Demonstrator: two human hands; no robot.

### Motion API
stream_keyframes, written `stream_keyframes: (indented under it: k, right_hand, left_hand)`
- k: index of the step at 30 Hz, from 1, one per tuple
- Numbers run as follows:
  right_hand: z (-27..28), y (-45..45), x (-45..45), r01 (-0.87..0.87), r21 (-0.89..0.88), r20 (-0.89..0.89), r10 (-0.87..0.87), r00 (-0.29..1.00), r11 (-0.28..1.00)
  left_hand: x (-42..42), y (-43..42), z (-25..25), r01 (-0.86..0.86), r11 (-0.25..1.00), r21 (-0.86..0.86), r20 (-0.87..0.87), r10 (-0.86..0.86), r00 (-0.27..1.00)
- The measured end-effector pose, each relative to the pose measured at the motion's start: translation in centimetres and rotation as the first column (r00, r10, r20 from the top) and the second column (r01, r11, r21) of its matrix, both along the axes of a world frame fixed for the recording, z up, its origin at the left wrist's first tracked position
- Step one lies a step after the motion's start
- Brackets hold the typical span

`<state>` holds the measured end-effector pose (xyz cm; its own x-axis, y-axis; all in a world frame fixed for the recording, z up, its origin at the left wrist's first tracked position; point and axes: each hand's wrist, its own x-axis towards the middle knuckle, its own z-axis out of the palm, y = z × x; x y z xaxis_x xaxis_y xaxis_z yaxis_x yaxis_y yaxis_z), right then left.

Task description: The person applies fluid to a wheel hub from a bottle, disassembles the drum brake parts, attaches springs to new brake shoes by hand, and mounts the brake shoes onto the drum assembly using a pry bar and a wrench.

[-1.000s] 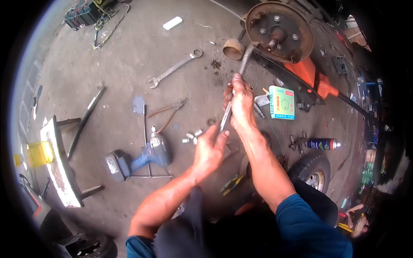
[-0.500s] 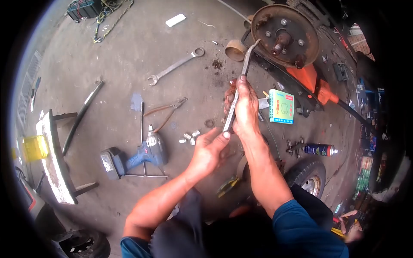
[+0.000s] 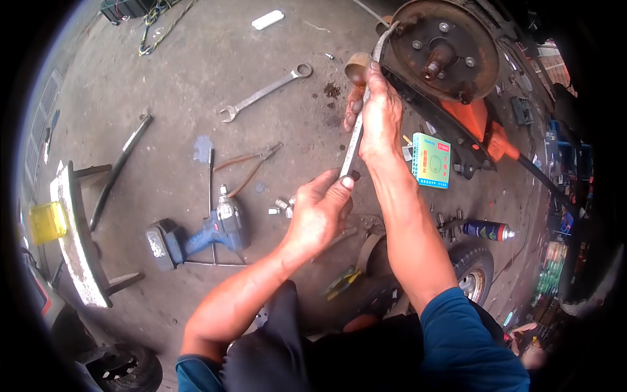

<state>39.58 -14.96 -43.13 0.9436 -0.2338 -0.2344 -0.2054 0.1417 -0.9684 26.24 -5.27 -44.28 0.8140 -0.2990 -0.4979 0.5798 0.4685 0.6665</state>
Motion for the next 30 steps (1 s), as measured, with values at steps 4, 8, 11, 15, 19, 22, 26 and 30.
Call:
stream_keyframes:
  k: [4, 8, 11, 15, 19, 22, 26, 30]
  right_hand:
    - [-2.7, -1.4, -2.5, 0.073, -0.013, -0.085, -0.074, 0.994, 0.997]
    - [-2.6, -1.7, -4.1, 0.142, -0.069, -0.102, -0.148, 0.984, 0.988]
    - [-1.4, -0.8, -2.5, 0.079, -0.089, -0.073, -0.086, 0.994, 0.993]
    - [-0.2, 0.2, -0.4, -0.003, -0.058, -0.004, 0.002, 1.0, 0.998]
    - [-1.6, -1.0, -0.9, 0.019, -0.106, -0.031, -0.022, 0.999, 0.994]
    - [-2.1, -1.8, -2.9, 0.087, -0.092, -0.113, -0.097, 0.989, 0.992]
    - [-1.4, -1.2, -2.6, 0.097, -0.087, -0.128, -0.108, 0.986, 0.991]
    - [0.6, 0.7, -0.3, 0.067, -0.003, -0.077, -0.067, 0.995, 0.998]
  left_hand:
    - [-1.8, -0.3, -2.4, 0.054, 0.999, 0.002, -0.055, -0.054, 0.997]
    - [-3.0, -0.2, -2.1, 0.063, 0.998, 0.007, -0.057, -0.063, 0.996]
    - [-1.5, 0.0, -0.6, -0.009, 0.999, -0.052, -0.057, 0.006, 0.998]
    - [0.0, 0.5, -0.2, -0.014, 0.999, -0.04, 0.005, 0.014, 1.0]
    - [-0.9, -0.7, -1.3, -0.007, 1.0, -0.018, -0.04, 0.006, 0.999]
    - [-2.2, -1.0, -1.5, 0.041, 0.997, -0.06, -0.112, -0.047, 0.993]
    - [-2.2, -0.1, -0.3, 0.028, 0.995, -0.1, -0.116, -0.039, 0.992]
    - [0.0, 2.0, 3.5, 0.0, 0.997, -0.078, -0.147, -0.011, 0.989]
